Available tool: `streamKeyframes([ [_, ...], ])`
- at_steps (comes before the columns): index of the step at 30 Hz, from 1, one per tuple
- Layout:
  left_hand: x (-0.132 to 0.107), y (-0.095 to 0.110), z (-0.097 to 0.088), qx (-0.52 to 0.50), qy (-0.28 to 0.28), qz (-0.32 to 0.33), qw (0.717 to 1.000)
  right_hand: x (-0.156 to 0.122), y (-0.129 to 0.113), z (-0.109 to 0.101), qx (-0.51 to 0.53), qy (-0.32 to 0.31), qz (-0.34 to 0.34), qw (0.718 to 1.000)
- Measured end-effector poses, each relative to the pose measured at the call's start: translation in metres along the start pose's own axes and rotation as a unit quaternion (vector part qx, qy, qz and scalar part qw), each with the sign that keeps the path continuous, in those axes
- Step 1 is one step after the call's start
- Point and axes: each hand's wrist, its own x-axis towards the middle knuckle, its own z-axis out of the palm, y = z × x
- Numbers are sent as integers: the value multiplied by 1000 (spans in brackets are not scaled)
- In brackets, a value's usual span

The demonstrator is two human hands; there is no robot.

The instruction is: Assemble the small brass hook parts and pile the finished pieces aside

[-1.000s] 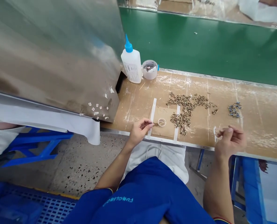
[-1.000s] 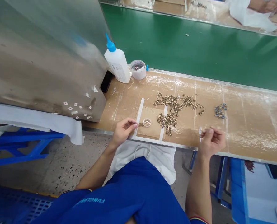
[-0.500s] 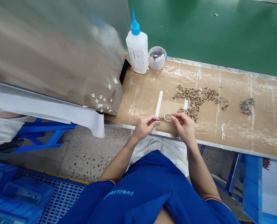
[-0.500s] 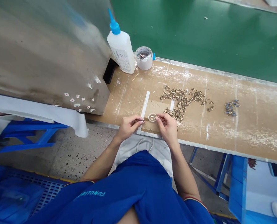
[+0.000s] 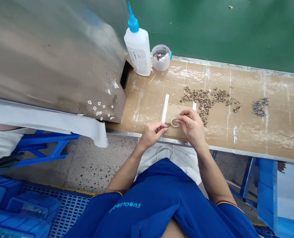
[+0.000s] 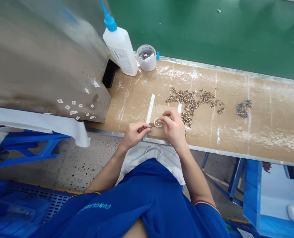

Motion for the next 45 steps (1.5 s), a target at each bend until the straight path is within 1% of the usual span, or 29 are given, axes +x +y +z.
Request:
streamKeyframes([
  [2,0,0,0,0,-5,-1,1000,1,0,-5,2,-28,-5,1000],
  [4,0,1,0,1,-8,-3,1000,2,0,-6,32,-54,-3,998],
  [6,0,1,0,8,-7,-2,1000,2,-1,-5,70,-58,4,996],
  [8,0,2,-2,14,-13,6,1000,1,-3,-2,97,-33,24,994],
  [10,1,2,-3,15,-37,15,999,-4,-6,-2,121,15,68,990],
  [12,2,2,-5,16,-67,23,997,-12,-9,-2,156,70,133,976],
  [14,3,2,-6,21,-91,29,995,-24,-13,-1,200,109,192,955],
  [16,3,1,-6,28,-103,35,994,-35,-17,4,237,118,229,937],
  [18,4,2,-6,35,-104,42,993,-44,-20,11,263,109,246,926],
  [21,4,3,-5,46,-101,52,992,-50,-22,21,284,100,252,920],
  [24,4,4,-5,59,-107,50,991,-51,-20,26,283,102,256,919],
  [27,4,4,-4,69,-112,42,990,-51,-18,27,272,94,259,922],
  [33,4,3,-4,70,-109,48,990,-53,-17,28,237,85,245,936],
  [37,4,3,-4,63,-104,55,991,-53,-18,30,238,80,240,938],
  [42,3,2,-3,55,-102,62,991,-53,-19,30,237,96,220,942],
  [45,3,1,-3,54,-98,64,992,-53,-20,30,229,95,214,945],
])
